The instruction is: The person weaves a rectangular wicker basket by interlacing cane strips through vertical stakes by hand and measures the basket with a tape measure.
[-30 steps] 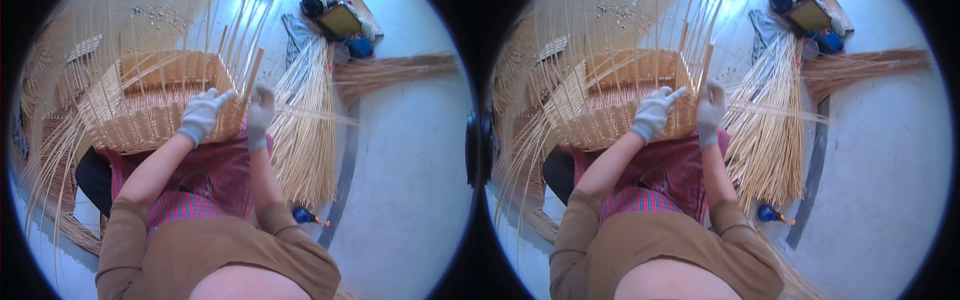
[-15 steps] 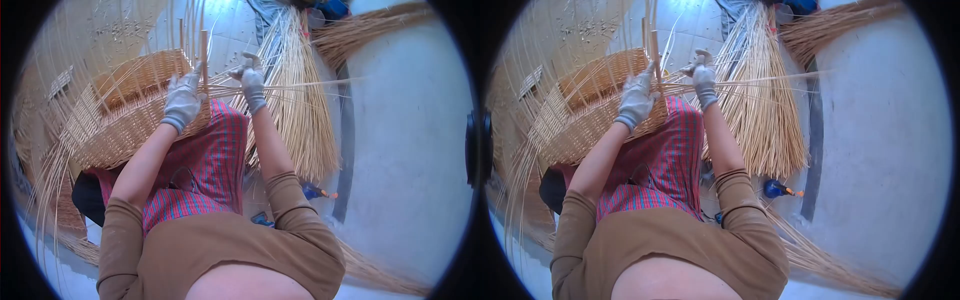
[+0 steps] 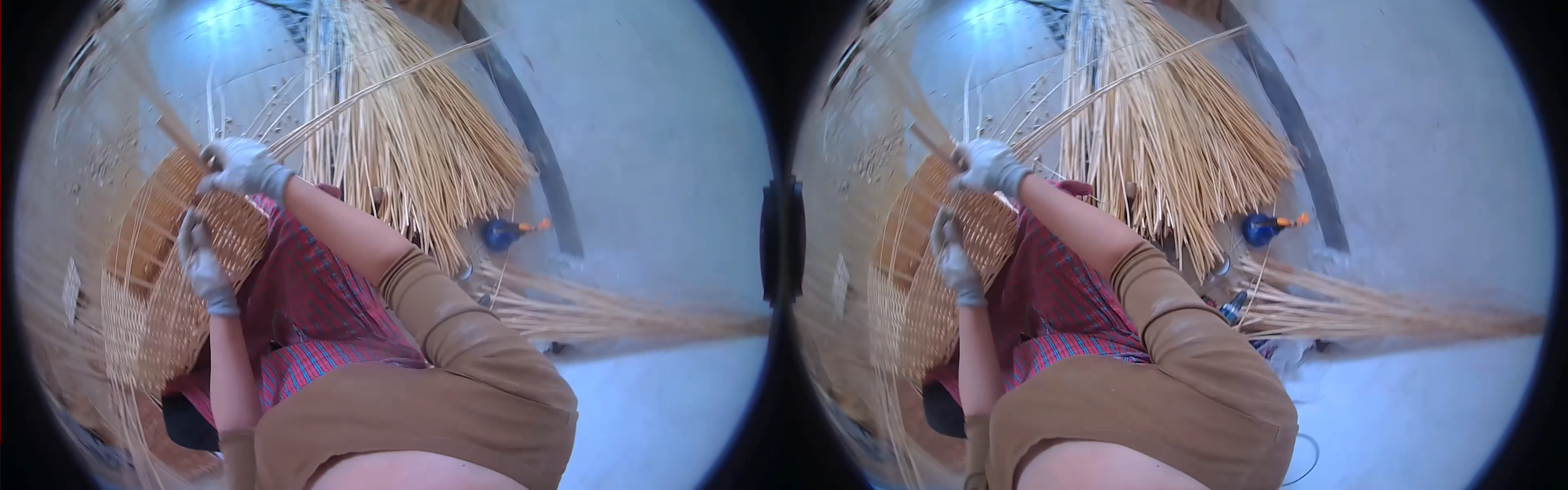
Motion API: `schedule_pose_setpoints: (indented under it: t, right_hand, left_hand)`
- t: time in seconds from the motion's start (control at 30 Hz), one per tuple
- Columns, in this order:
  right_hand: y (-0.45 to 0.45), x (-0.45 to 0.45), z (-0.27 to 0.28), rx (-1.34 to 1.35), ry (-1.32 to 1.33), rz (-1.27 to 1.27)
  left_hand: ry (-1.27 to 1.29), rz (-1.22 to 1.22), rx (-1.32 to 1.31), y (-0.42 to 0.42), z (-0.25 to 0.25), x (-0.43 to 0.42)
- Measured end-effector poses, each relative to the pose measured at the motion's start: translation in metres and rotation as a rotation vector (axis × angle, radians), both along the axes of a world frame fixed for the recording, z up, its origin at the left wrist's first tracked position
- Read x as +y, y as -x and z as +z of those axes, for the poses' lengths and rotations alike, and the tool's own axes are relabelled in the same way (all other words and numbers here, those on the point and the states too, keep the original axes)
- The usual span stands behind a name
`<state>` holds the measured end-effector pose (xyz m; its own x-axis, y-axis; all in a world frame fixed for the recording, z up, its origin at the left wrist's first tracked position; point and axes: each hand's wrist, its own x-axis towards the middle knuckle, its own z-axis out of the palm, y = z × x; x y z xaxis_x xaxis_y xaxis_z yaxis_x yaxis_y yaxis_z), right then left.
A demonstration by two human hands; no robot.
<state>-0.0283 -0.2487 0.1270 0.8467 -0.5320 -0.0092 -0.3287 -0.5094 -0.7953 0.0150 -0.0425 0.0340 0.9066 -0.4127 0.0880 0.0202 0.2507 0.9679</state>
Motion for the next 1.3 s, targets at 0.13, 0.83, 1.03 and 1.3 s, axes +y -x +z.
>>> schedule_pose_setpoints:
  t: [0.13, 0.83, 1.03, 1.3]
  right_hand:
    - [-0.02, 0.018, -0.036, -0.004, 0.318, 0.04]
    - [-0.037, 0.043, -0.054, 0.101, 0.458, -0.241]
    - [-0.037, 0.052, -0.068, -0.005, 0.558, -0.299]
    - [-0.014, 0.055, -0.058, -0.219, 0.513, -0.315]
  left_hand:
    - [-0.022, 0.131, -0.078, -0.064, 0.003, 0.019]
    - [-0.607, 0.456, -0.087, -0.03, 0.002, 0.212]
    - [-0.603, 1.044, 0.1, -0.1, -0.05, 0.399]
    - [-0.525, 0.675, 0.402, -0.088, -0.091, 0.421]
